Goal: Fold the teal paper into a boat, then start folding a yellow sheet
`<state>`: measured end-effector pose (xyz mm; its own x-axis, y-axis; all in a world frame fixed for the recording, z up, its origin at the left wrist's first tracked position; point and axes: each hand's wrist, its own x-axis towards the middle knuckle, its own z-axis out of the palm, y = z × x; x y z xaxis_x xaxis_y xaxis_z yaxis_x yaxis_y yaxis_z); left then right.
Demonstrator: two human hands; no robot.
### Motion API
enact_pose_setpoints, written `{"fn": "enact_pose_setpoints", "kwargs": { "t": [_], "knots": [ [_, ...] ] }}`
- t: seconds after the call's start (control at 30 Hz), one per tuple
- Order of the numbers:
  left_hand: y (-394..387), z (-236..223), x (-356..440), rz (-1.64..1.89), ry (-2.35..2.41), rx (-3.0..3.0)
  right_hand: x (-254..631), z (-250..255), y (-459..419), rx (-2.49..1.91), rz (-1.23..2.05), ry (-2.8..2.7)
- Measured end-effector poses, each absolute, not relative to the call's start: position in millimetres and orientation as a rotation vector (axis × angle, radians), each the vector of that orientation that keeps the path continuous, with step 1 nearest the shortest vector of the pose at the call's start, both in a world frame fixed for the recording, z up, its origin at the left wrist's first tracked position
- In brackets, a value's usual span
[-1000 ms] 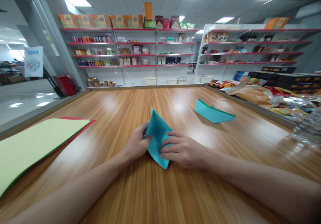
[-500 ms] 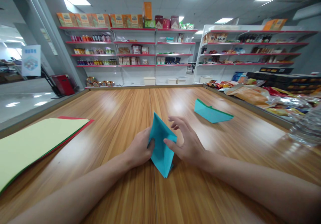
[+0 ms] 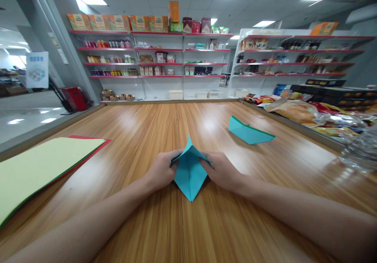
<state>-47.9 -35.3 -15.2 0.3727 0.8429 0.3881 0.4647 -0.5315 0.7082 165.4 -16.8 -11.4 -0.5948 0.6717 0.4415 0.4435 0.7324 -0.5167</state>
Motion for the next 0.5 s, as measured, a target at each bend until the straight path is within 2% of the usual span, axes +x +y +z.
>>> {"fn": "enact_pose_setpoints", "kwargs": {
  "t": [0.33,0.5],
  "knots": [
    [-24,-10,-65,0.808,1.038,2.278,166,-6,-16,-0.697,0.514,-2.398],
    [-24,-12,-64,0.818,1.052,2.329,167,-10,-12,-0.708,0.481,-2.369]
  ]
}}
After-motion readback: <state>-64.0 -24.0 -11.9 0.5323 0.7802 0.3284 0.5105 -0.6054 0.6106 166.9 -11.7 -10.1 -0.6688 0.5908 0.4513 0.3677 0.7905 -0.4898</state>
